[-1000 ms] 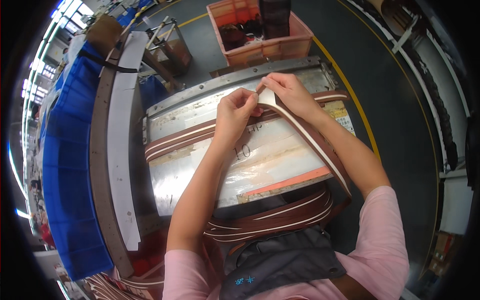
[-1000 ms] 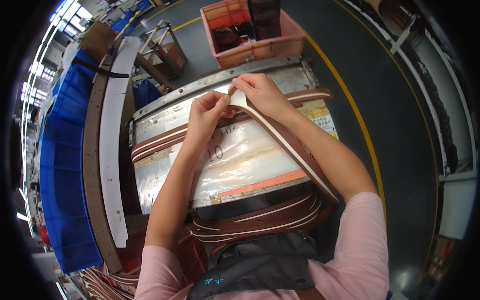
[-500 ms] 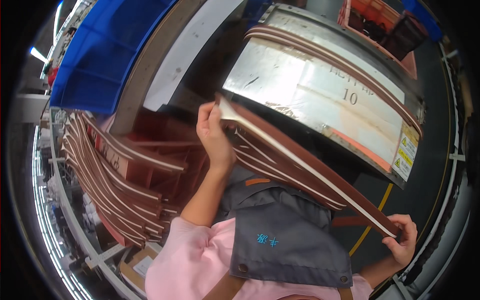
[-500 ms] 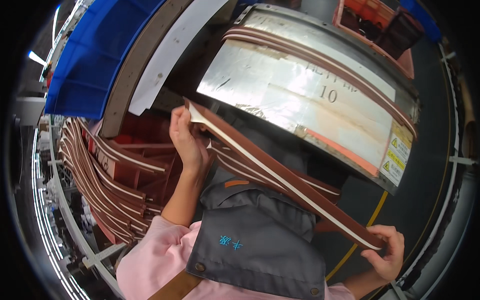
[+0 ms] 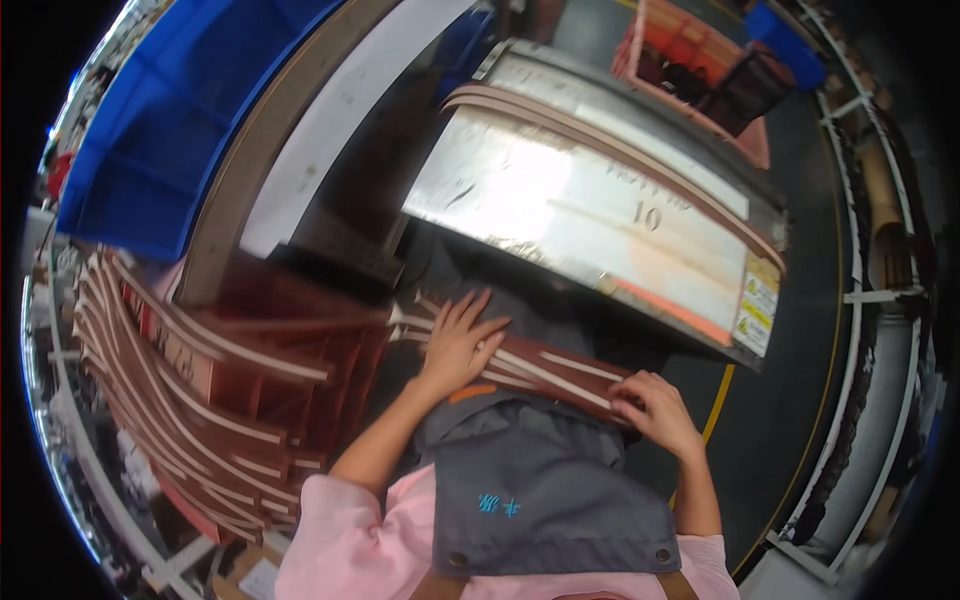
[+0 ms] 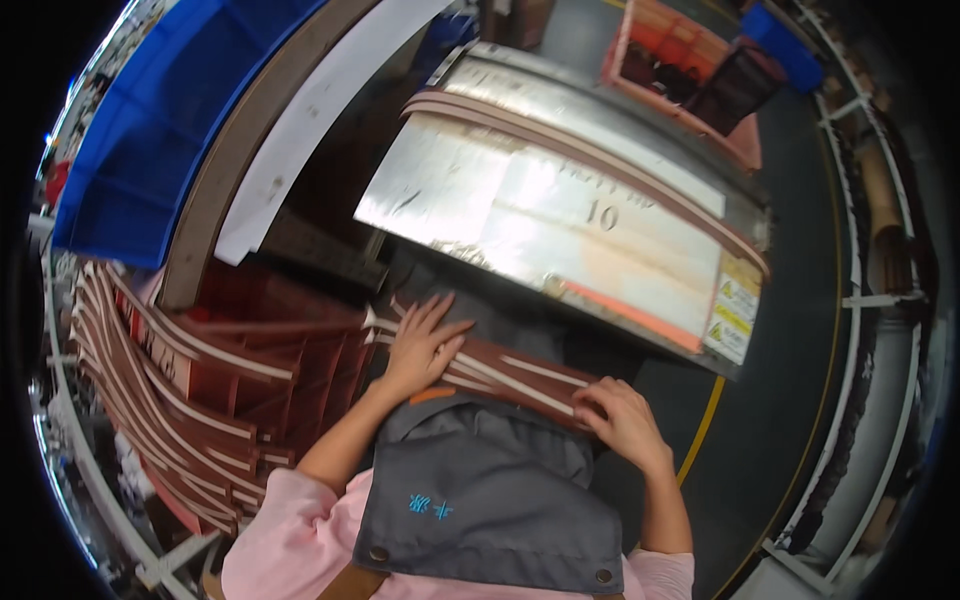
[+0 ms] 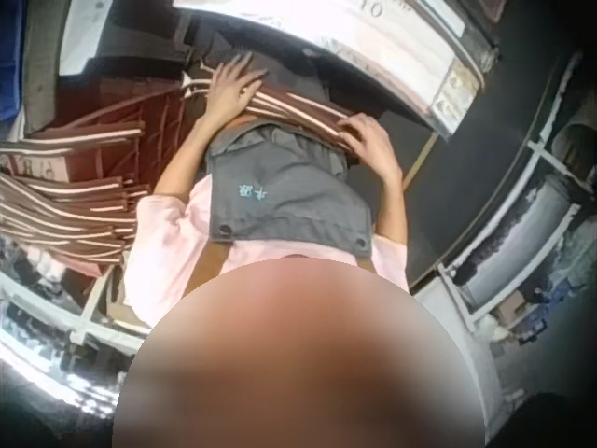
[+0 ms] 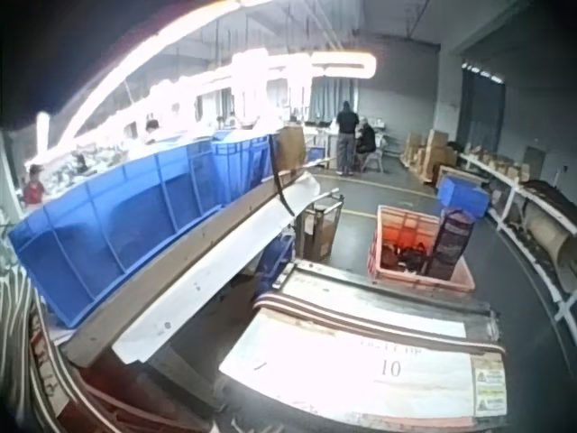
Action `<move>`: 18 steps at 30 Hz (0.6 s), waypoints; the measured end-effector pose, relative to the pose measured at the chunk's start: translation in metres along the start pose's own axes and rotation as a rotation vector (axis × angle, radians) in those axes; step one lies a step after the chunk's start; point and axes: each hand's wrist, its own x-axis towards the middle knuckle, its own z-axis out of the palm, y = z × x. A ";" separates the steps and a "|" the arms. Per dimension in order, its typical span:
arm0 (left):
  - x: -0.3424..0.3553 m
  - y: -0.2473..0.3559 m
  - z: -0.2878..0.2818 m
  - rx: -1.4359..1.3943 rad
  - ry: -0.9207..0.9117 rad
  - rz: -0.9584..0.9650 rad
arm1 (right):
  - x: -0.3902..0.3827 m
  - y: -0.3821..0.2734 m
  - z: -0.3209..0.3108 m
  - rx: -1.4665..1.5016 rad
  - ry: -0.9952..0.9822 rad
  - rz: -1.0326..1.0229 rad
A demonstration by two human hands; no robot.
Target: Applying adhesive lining and folding leather strips at a workshop station.
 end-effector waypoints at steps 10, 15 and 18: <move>0.032 0.068 -0.054 -0.113 0.086 -0.067 | 0.166 0.015 -0.166 -0.236 0.633 -0.178; 0.137 0.138 -0.117 -0.433 0.337 0.283 | 0.195 0.017 -0.186 -0.206 0.448 -0.028; 0.206 0.152 -0.121 0.015 0.591 0.361 | 0.180 -0.009 -0.194 -0.005 0.475 -0.126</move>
